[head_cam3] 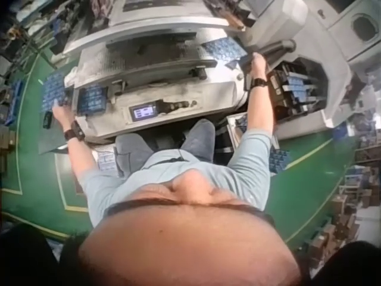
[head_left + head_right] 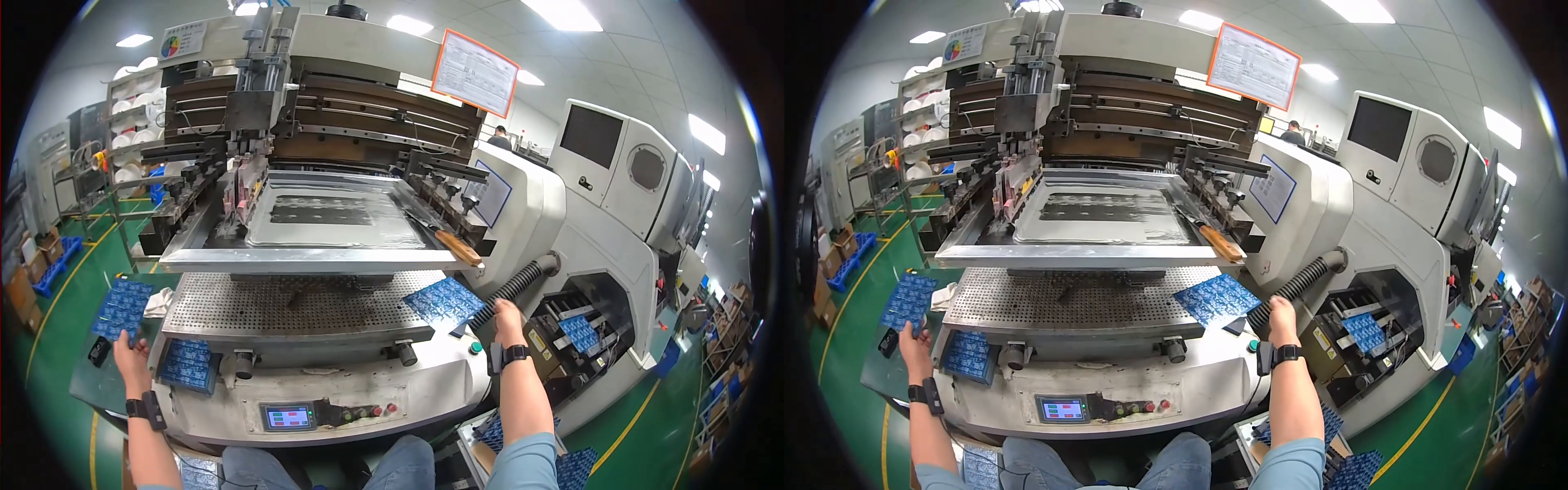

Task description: The person picks up a circuit board from a stack, places it onto the machine bed, and presses buttons on the control panel. After the machine processes the board, the person removes it and places it into a slot on a conveyor.

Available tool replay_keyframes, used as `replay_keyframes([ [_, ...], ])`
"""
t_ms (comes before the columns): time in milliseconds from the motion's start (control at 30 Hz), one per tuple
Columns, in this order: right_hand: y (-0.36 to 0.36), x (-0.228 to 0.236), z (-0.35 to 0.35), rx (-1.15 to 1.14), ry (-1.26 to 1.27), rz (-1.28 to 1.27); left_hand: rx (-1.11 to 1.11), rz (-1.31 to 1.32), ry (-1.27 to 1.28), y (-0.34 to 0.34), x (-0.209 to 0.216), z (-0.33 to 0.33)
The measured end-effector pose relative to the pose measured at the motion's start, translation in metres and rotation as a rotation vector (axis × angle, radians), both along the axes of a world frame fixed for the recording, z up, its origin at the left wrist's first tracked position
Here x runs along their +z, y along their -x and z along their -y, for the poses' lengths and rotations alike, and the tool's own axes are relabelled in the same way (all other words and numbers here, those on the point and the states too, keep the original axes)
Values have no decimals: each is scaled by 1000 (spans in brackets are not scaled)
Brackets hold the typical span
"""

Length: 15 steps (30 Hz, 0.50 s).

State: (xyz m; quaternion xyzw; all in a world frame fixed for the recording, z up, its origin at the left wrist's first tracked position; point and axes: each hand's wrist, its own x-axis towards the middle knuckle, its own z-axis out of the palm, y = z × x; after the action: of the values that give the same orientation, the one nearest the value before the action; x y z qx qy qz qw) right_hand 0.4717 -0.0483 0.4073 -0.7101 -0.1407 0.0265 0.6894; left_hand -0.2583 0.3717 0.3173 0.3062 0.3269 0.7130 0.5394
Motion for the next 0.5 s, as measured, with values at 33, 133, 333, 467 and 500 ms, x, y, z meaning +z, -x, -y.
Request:
replay_keyframes([
  [33,15,4,-10,-26,-26,153,27,31,-19,20,1,-3],
  [133,66,19,-14,-82,140,741,2,-38,-45,35,33,18],
  [333,232,46,-65,356,279,1325,-409,-118,-52,-49,110,82],
  [467,262,39,-122,427,386,1261,-632,-189,-82,-153,130,86],
  [500,256,33,-140,428,379,1264,-642,-231,-51,-181,141,95],
])
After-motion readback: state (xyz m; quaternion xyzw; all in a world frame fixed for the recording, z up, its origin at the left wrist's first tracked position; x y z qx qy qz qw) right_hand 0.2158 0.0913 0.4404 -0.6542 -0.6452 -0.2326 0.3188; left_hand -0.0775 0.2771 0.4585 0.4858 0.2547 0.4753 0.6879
